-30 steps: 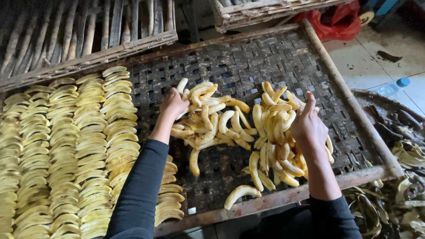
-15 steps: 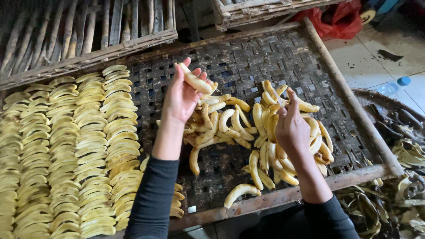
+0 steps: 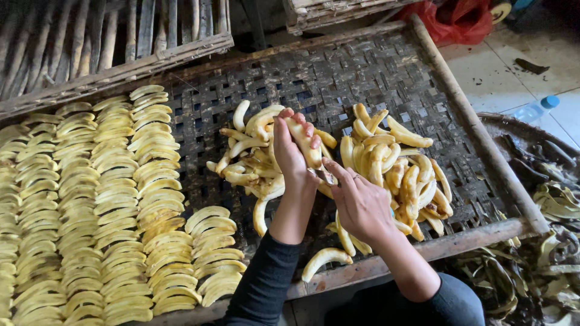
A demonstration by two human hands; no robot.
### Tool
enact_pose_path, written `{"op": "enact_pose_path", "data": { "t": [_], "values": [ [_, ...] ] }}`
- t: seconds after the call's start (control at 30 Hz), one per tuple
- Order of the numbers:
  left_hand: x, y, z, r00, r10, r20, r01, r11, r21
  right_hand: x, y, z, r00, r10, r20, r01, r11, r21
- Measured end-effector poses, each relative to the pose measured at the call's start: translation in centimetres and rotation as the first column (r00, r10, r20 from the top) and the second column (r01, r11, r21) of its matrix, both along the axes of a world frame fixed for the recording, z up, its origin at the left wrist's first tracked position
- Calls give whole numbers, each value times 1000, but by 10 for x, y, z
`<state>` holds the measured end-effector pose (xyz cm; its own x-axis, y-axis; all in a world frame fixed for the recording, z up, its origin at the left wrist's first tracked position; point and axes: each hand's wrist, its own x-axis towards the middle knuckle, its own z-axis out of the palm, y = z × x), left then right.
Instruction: The person sits on the floor in front of a bamboo drying rack, picks peeled banana halves one at a time from a pile, trims them with scissors, and arranges them in neat rows on the tray alongside already laid-out banana pieces.
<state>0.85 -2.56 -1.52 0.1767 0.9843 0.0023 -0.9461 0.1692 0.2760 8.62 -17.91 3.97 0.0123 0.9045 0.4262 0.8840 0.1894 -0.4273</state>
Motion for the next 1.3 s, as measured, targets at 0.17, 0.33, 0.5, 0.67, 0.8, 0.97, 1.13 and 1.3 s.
{"op": "enact_pose_path", "data": {
  "t": [0.17, 0.33, 0.5, 0.67, 0.8, 0.97, 1.13, 1.3],
  "values": [
    [6, -7, 0, 999, -27, -44, 26, 999, -23, 4, 1, -3, 999, 7, 36, -7, 1000, 19],
    [7, -25, 6, 994, -100, -47, 97, 992, -75, 11, 3, -9, 1000, 19, 9, -19, 1000, 21],
    [12, -43, 8, 984, -178, -15, 176, 982, -70, 19, 6, -10, 1000, 26, -10, -26, 998, 65],
    [14, -51, -6, 960, -280, 14, 280, 952, -125, 23, 7, -12, 1000, -3, 20, 2, 999, 49],
    [19, -51, -27, 929, -367, 56, 371, 921, -122, 29, 7, -19, 999, -32, 26, 31, 999, 27],
    [45, -49, -53, 889, -446, 102, 457, 871, -180, 51, 6, -29, 992, -126, 15, 127, 988, -83],
    [117, -49, -77, 868, -491, 71, 486, 815, -316, 96, 2, -29, 973, -220, 61, 226, 967, -116],
    [178, -41, -83, 853, -520, 43, 519, 837, -172, 134, 3, -31, 915, -379, 135, 398, 902, -169]
  ]
}}
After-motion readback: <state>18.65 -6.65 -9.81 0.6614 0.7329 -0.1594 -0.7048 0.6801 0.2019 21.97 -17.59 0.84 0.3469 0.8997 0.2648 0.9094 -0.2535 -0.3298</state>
